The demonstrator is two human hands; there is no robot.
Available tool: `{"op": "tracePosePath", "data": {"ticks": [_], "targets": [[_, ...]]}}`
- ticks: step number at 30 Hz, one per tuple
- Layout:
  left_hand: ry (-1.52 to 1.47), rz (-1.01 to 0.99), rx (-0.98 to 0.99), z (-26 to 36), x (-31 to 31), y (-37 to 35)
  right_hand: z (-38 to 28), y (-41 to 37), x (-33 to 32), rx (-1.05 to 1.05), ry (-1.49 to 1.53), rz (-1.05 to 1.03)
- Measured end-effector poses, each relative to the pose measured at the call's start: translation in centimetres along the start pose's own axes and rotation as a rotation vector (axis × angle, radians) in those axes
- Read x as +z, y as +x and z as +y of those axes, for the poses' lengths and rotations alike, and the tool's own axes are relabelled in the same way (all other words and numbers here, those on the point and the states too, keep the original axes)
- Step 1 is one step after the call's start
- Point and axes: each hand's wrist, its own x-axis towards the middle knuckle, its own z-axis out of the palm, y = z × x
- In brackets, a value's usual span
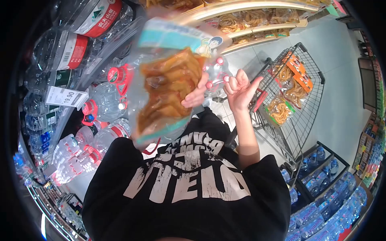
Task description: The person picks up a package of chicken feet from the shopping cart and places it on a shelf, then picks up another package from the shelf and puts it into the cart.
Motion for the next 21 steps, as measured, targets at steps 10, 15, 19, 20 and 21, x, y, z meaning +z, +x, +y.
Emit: {"op": "tracePosePath", "data": {"ticks": [10,15,19,20,21], "targets": [[-0.287,0.002,-0.015,-2.4,0.8,-0.9,0.6,-0.2,-0.5,0.087,-0.022,0.009],[-0.278,-0.084,-0.01,-1.8,0.2,-1.5,1.0,-0.4,-0.6,0.103,-0.072,0.01],[-0.259,-0.132,0.02,-1.6,-0.2,-1.5,1.1,-0.5,-0.6,0.112,-0.115,0.003],[-0.196,-0.111,0.045,-1.4,-0.1,-1.6,1.2,-0.7,-0.6,0.114,-0.115,0.003],[-0.133,-0.089,0.07,-1.2,0.0,-1.8,1.3,-0.9,-0.5,0.107,-0.099,-0.006]]}}
